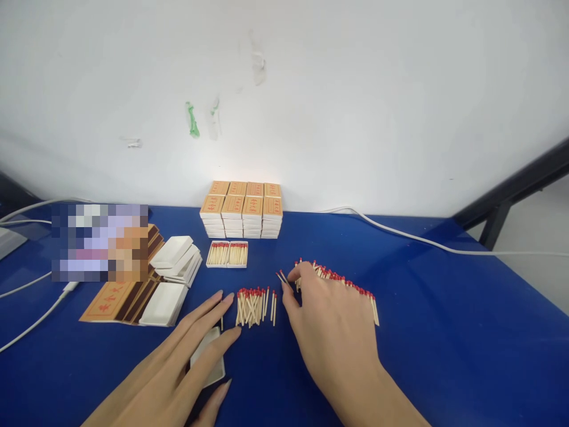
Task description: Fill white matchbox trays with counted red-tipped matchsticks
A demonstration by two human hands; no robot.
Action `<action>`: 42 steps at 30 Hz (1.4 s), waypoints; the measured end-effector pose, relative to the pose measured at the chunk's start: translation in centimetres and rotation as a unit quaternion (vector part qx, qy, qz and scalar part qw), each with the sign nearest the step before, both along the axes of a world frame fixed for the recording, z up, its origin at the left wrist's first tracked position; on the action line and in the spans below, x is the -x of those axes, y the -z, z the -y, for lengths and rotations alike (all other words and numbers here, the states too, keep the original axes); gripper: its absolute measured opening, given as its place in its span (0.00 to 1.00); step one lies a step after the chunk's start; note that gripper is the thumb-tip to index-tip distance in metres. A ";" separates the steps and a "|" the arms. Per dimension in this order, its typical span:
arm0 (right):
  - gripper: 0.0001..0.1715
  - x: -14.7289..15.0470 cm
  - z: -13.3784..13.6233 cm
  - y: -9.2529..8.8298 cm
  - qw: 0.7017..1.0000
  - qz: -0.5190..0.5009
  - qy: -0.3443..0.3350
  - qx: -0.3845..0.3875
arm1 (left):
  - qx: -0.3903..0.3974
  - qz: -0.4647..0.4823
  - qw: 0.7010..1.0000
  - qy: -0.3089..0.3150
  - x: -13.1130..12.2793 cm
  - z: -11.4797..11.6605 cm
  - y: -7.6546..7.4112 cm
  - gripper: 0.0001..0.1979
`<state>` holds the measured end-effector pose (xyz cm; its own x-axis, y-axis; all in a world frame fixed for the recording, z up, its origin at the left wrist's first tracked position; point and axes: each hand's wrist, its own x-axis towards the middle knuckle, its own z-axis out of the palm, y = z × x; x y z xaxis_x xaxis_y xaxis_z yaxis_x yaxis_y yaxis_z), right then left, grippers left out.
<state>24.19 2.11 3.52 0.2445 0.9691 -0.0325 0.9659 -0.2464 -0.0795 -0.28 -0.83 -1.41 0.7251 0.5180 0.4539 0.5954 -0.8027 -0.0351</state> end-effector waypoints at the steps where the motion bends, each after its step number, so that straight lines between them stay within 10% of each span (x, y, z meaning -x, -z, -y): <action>1: 0.09 0.0 0.1 0.0 1.000 -0.003 -0.006 0.001 | -0.001 0.000 1.000 -0.004 0.0 0.0 0.0 0.23; 18: 0.17 0.6 0.6 -0.2 0.961 -0.274 -0.005 0.015 | -0.035 -0.013 0.999 -0.014 0.1 0.2 -0.5 0.18; 42: 0.17 0.0 0.8 -0.6 0.984 -0.173 -0.035 -0.001 | -0.009 -0.013 1.000 0.015 -0.3 0.0 -1.0 0.20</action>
<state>24.15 1.33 4.16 0.1511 0.9835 -0.0991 0.8956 -0.1786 -0.4074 0.00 -0.80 -0.41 0.7523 0.4876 0.4430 0.5692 -0.8197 -0.0643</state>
